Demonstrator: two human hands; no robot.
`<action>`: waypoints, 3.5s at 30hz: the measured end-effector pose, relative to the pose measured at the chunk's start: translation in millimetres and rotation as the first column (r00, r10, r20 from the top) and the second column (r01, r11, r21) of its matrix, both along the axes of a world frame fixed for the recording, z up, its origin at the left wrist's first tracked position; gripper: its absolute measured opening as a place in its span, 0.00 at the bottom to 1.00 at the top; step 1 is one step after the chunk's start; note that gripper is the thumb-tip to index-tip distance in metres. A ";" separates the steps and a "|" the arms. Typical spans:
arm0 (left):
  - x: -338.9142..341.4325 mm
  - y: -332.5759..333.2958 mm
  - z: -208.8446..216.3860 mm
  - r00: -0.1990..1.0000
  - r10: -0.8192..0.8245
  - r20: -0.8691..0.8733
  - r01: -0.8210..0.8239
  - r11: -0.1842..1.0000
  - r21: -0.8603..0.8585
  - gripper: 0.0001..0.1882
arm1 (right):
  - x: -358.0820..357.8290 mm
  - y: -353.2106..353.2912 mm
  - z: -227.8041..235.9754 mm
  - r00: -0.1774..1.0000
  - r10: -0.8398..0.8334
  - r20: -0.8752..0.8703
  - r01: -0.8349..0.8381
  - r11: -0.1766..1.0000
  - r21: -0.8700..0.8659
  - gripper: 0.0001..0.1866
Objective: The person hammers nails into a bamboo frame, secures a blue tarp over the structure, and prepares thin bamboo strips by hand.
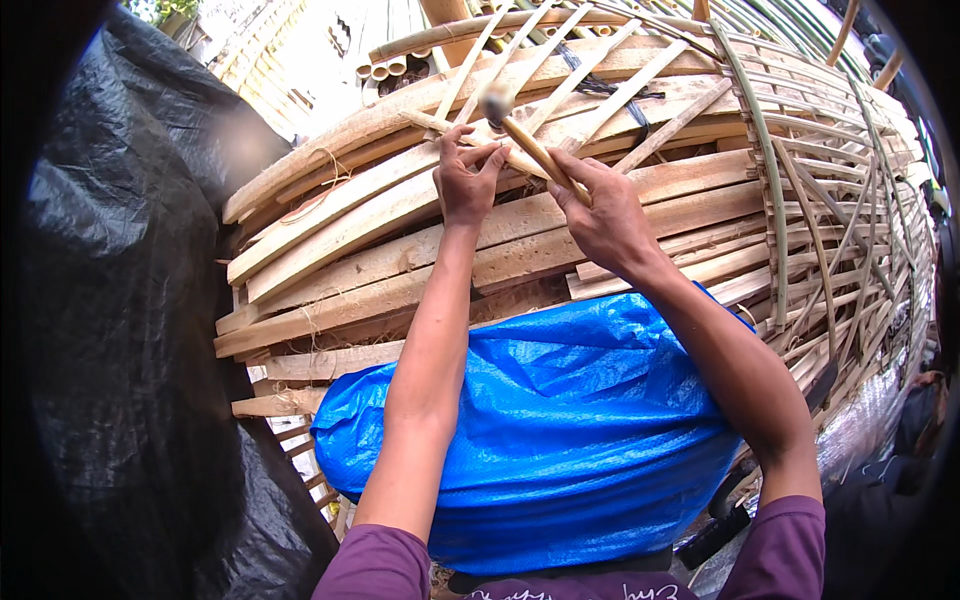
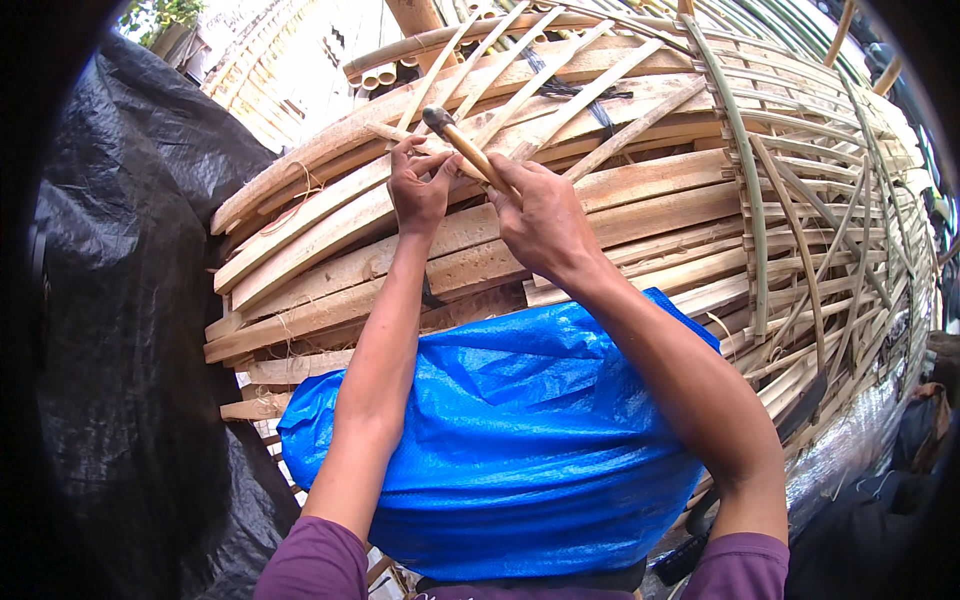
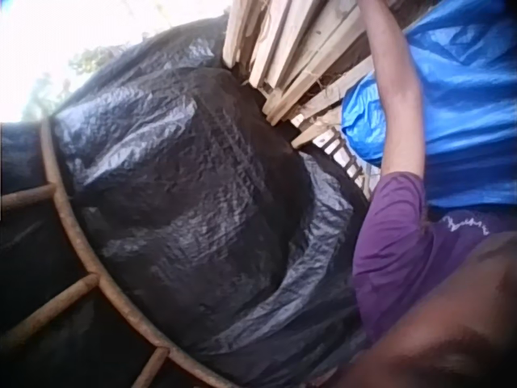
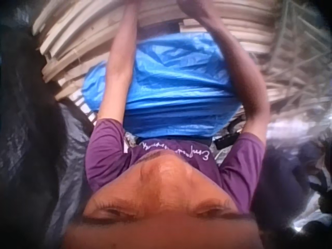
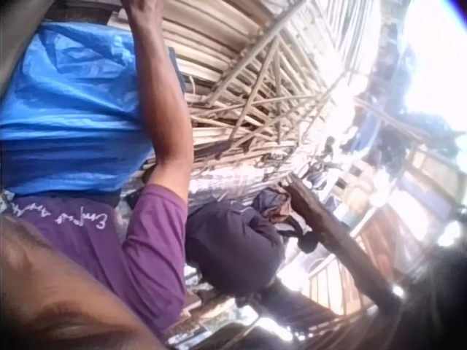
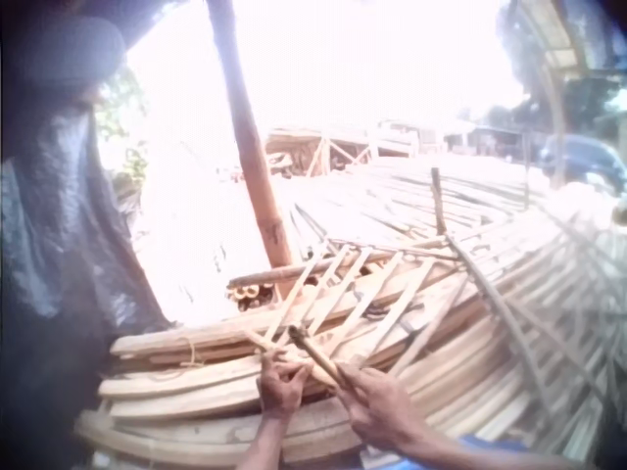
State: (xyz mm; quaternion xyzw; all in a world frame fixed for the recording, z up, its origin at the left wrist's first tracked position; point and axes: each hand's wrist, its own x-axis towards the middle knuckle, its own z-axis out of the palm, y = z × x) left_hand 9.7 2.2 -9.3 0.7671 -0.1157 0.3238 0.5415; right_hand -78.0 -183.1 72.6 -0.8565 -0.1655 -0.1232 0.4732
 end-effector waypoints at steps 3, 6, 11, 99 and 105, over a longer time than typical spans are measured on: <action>-1.6 -0.1 4.5 1.000 0.023 -0.012 -0.023 1.000 -0.009 0.27 | -1.7 7.5 24.1 0.990 0.025 0.140 -0.062 0.962 0.265 0.19; -7.7 0.0 7.5 1.000 0.026 -0.012 -0.026 1.000 0.000 0.28 | -7.1 7.5 17.2 0.988 0.025 0.153 -0.049 0.987 0.156 0.20; -1.7 5.2 -1.7 0.999 0.007 -0.038 -0.008 0.999 -0.038 0.28 | -5.9 8.1 16.0 0.996 0.041 0.073 -0.047 0.995 0.082 0.19; -36.5 7.6 -3.8 0.940 0.336 0.062 -0.284 0.668 0.688 0.59 | -5.7 16.2 43.6 0.973 0.024 0.229 -0.038 0.998 0.056 0.21; -34.1 5.3 -7.2 0.947 0.318 0.053 -0.262 0.664 0.700 0.60 | -4.8 2.0 11.0 0.996 0.053 0.067 -0.033 0.964 -0.264 0.20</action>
